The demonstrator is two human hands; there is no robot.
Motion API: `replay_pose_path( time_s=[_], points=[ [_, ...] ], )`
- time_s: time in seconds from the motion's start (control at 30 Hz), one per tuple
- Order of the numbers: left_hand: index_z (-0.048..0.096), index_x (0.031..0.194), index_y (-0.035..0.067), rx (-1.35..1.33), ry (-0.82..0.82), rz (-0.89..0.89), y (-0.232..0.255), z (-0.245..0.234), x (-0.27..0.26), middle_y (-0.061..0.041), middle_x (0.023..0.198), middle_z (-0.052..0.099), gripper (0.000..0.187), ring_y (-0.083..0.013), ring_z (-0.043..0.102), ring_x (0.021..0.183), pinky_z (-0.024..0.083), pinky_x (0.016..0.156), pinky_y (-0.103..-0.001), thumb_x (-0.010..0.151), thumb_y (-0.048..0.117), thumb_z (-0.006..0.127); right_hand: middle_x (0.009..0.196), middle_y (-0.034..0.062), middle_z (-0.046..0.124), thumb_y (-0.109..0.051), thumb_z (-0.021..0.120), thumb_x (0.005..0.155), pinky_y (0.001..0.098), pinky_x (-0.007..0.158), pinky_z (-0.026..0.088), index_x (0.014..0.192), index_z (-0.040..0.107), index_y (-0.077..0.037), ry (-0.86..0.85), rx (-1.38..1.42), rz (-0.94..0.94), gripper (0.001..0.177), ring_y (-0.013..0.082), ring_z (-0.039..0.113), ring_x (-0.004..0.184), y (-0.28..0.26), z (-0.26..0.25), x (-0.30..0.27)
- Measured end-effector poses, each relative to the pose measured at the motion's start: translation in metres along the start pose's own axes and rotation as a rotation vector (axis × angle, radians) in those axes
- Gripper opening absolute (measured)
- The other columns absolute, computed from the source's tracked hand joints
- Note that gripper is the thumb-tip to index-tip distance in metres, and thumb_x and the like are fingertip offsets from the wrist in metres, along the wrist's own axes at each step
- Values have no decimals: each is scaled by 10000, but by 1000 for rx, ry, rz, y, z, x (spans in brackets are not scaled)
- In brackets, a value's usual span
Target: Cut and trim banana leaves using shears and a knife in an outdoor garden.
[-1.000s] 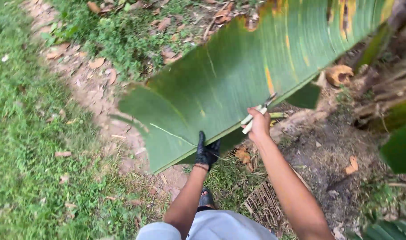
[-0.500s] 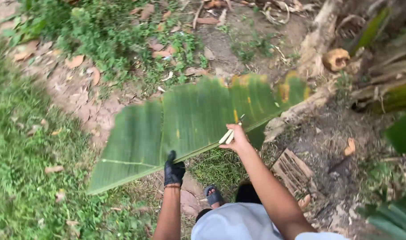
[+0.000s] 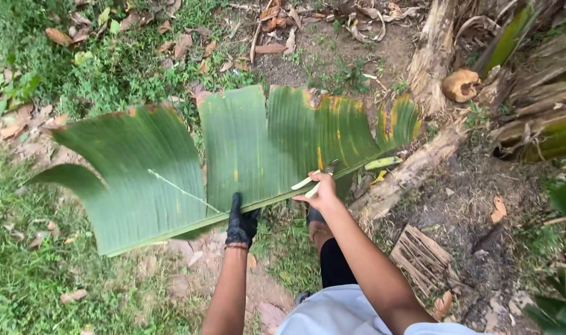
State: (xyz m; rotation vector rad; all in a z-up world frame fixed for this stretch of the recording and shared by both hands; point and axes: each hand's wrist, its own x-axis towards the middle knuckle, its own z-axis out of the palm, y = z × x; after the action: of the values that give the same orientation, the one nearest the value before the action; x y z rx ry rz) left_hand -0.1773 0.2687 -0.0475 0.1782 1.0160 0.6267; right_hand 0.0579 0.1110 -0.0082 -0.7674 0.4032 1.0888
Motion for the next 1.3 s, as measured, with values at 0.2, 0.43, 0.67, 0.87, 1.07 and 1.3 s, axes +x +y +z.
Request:
replay_pose_path(
  time_s=[0.2, 0.43, 0.67, 0.87, 1.07, 1.3],
  points=[
    [710, 1102, 92, -139, -188, 21, 6, 127, 161, -104, 1095, 757, 309, -278, 737, 1016, 631, 921, -414, 807, 87, 804, 1187, 186, 442, -102, 542, 788, 864, 1001, 387, 1121, 508, -85, -41, 4, -91, 335, 520, 484, 1178, -119, 49, 91],
    [696, 1081, 108, 83, -276, -87, 54, 339, 164, -135, 1036, 734, 262, -313, 726, 958, 635, 845, -439, 847, 191, 779, 1175, 169, 446, -54, 557, 750, 788, 954, 417, 1129, 523, -77, -43, 3, -186, 381, 434, 505, 1107, -271, 145, 138],
    [685, 1086, 94, 24, -281, -90, 69, 483, 223, -95, 1062, 737, 245, -288, 721, 978, 624, 902, -430, 873, 106, 805, 1096, 110, 472, -27, 556, 830, 747, 925, 502, 1167, 574, -71, -176, -2, -322, 340, 289, 525, 990, -375, 198, 160],
    [694, 1029, 151, -50, -368, -31, 115, 609, 293, -42, 945, 756, 229, -215, 697, 746, 556, 575, -326, 826, 171, 799, 1224, 106, 601, 1, 539, 848, 573, 863, 560, 1227, 553, -107, 40, -350, -512, 395, 283, 658, 1128, -429, 253, 170],
    [661, 925, 199, 177, -418, -68, 179, 694, 349, 1, 767, 666, 232, -115, 484, 420, 327, 315, -245, 859, 280, 868, 1056, 163, 709, -21, 561, 916, 406, 773, 611, 1225, 607, 19, 206, -676, -510, 316, 289, 736, 949, -469, 275, 222],
    [707, 979, 178, 227, -369, -15, 261, 822, 342, 9, 810, 722, 186, -94, 525, 452, 330, 340, -212, 823, 198, 807, 976, 189, 730, -144, 536, 971, 397, 676, 624, 1154, 625, 22, 342, -882, -162, 262, 262, 757, 801, -522, 412, 236]
  ],
)
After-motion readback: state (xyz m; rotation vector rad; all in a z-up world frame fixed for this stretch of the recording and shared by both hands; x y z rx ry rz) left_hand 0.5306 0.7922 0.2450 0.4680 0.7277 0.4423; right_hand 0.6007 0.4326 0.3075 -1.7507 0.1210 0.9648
